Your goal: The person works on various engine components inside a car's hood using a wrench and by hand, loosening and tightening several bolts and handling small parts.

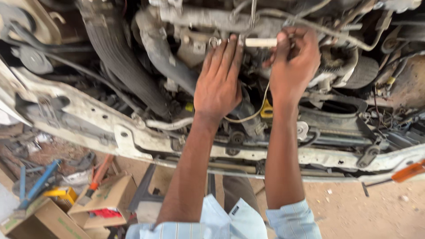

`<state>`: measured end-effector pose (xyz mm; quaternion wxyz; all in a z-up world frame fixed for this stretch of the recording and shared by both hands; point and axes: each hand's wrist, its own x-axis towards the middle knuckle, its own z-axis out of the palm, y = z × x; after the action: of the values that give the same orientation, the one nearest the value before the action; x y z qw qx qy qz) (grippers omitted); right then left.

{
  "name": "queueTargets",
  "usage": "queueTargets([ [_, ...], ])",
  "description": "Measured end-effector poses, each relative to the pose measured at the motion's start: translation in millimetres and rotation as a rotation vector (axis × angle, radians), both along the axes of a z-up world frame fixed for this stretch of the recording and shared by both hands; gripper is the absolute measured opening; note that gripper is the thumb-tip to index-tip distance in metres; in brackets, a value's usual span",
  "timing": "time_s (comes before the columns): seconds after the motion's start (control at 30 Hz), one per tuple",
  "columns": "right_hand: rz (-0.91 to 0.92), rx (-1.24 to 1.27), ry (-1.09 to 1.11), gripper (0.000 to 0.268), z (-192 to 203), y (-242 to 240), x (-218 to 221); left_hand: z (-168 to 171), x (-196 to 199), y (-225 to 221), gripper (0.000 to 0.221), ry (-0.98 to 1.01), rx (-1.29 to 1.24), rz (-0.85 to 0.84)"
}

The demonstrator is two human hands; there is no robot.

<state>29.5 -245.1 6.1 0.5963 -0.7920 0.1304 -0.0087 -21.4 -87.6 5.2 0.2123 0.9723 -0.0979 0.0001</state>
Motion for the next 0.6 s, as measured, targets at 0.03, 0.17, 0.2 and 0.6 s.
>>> queueTargets([
  [0.03,0.019,0.037,-0.040,0.010,-3,-2,0,-1,-2,-1,0.074,0.002,-0.006,0.010],
  [0.17,0.017,0.317,-0.066,0.008,-12,-9,6,1,7,-2,0.074,0.003,-0.001,0.020],
  [0.2,0.028,0.293,-0.074,0.007,-14,-11,6,1,8,-2,0.074,0.016,0.007,0.017],
  [0.6,0.154,0.272,-0.138,0.012,-27,-22,7,3,2,2,0.069,0.021,0.000,-0.040],
])
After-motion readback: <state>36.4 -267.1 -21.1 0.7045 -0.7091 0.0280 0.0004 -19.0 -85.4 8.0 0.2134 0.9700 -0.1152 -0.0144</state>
